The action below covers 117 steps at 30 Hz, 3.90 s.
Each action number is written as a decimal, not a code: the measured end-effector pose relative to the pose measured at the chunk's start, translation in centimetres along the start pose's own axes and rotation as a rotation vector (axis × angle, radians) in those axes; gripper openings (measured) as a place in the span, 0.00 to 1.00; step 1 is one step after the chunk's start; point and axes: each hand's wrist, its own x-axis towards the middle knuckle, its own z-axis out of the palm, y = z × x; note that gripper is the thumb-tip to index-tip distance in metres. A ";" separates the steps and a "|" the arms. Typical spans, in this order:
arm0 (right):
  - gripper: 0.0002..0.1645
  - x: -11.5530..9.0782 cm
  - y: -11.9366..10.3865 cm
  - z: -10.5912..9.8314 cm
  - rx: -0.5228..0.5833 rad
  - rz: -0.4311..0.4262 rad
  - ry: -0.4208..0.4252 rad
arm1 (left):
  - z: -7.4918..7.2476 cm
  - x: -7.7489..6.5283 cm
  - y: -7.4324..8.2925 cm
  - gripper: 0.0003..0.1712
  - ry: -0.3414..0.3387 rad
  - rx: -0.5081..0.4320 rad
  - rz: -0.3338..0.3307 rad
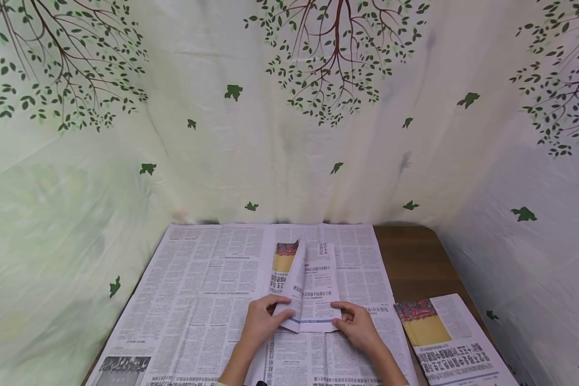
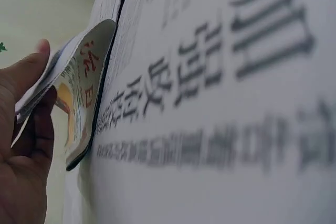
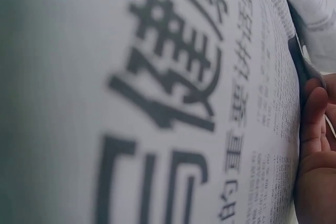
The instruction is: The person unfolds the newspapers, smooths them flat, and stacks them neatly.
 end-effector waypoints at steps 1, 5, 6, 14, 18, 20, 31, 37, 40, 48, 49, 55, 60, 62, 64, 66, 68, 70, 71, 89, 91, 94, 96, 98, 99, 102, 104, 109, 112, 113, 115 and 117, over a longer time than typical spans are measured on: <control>0.28 0.0 0.0 0.0 -0.002 0.007 -0.002 | -0.2 0.0 0.0 0.17 0.019 -0.012 -0.001; 0.29 0.1 -0.1 0.0 -0.004 0.023 -0.004 | -1.1 -0.1 -0.2 0.17 0.080 -0.020 -0.011; 0.29 0.1 -0.1 0.0 -0.007 0.021 -0.001 | -1.3 -0.2 -0.2 0.17 0.089 -0.017 -0.013; 0.28 0.1 0.0 0.0 -0.007 0.027 0.012 | -2.5 -0.5 -0.6 0.23 0.110 0.012 -0.034; 0.28 0.1 0.1 0.0 -0.002 0.032 0.005 | -3.2 -0.6 -1.0 0.22 0.136 0.026 -0.027; 0.28 0.1 0.1 0.0 -0.005 0.035 0.009 | -3.5 -0.7 -1.2 0.23 0.148 0.027 -0.020; 0.27 0.0 -0.1 -0.1 -0.024 0.033 0.019 | -5.1 -1.0 -2.6 0.29 0.162 0.028 -0.091; 0.25 0.0 -0.4 -0.2 -0.096 0.032 0.074 | -6.2 -0.9 -2.8 0.28 0.176 0.056 -0.093; 0.25 -0.2 -0.8 -0.4 -0.125 0.044 0.106 | -6.8 -0.9 -2.9 0.28 0.182 0.073 -0.109; 0.25 -0.4 -1.1 -1.1 -0.174 0.061 0.177 | -7.8 -1.2 -3.3 0.26 0.181 0.111 -0.122; 0.25 -0.4 -1.1 -1.2 -0.181 0.065 0.179 | -7.9 -1.3 -3.4 0.25 0.182 0.114 -0.120; 0.27 -0.7 -0.7 -1.7 -0.189 0.083 0.141 | -8.3 -1.5 -4.0 0.22 0.206 0.151 -0.143; 0.27 -1.0 -0.6 -2.2 -0.200 0.073 0.117 | -8.7 -1.6 -4.3 0.18 0.237 0.203 -0.180; 0.27 -1.1 -0.6 -2.4 -0.212 0.069 0.112 | -8.9 -1.6 -4.3 0.17 0.241 0.218 -0.195; 0.27 -1.2 -0.5 -2.6 -0.216 0.068 0.110 | -9.1 -1.6 -4.4 0.17 0.242 0.229 -0.206; 0.28 -1.3 -0.4 -2.8 -0.220 0.068 0.117 | -9.3 -1.7 -4.5 0.17 0.240 0.236 -0.221; 0.28 -1.3 -0.3 -2.9 -0.224 0.068 0.125 | -9.4 -1.7 -4.5 0.17 0.241 0.245 -0.233; 0.28 -1.4 -0.2 -2.9 -0.225 0.075 0.136 | -9.6 -1.8 -4.6 0.17 0.244 0.254 -0.246; 0.28 -1.4 -0.2 -2.9 -0.226 0.079 0.141 | -9.6 -1.8 -4.6 0.17 0.245 0.258 -0.251; 0.29 -1.4 0.1 -3.6 -0.129 0.104 0.082 | -10.5 -2.0 -4.8 0.17 0.250 0.263 -0.273; 0.29 -1.3 0.2 -3.7 -0.121 0.106 0.076 | -10.6 -2.0 -4.9 0.17 0.255 0.264 -0.267; 0.29 -1.3 0.3 -3.8 -0.117 0.107 0.076 | -10.6 -2.0 -5.2 0.20 0.266 0.268 -0.251; 0.29 -1.4 0.4 -3.8 -0.117 0.106 0.080 | -10.6 -2.1 -5.3 0.23 0.268 0.266 -0.251; 0.29 -1.4 0.6 -3.9 -0.103 0.105 0.081 | -10.6 -2.1 -5.3 0.27 0.270 0.258 -0.256; 0.29 -1.5 0.7 -4.0 -0.092 0.106 0.079 | -10.6 -2.0 -5.3 0.28 0.268 0.250 -0.265; 0.30 -1.4 1.1 -4.1 -0.051 0.109 0.066 | -10.7 -2.0 -5.2 0.27 0.256 0.244 -0.291; 0.31 -1.4 1.2 -4.3 -0.025 0.109 0.057 | -10.7 -1.9 -5.1 0.24 0.250 0.238 -0.310; 0.31 -1.4 1.3 -4.4 -0.006 0.099 0.055 | -10.8 -1.8 -5.2 0.14 0.250 0.257 -0.316; 0.31 -1.4 1.4 -4.4 -0.008 0.098 0.055 | -10.9 -1.8 -5.4 0.11 0.258 0.259 -0.315; 0.31 -1.4 1.4 -4.4 -0.008 0.098 0.054 | -10.9 -1.8 -5.4 0.10 0.259 0.256 -0.314; 0.31 -1.4 1.5 -4.5 -0.009 0.096 0.052 | -11.0 -1.8 -5.6 0.09 0.265 0.248 -0.312; 0.32 -1.4 1.5 -4.5 -0.006 0.093 0.048 | -11.1 -1.9 -5.8 0.09 0.271 0.236 -0.309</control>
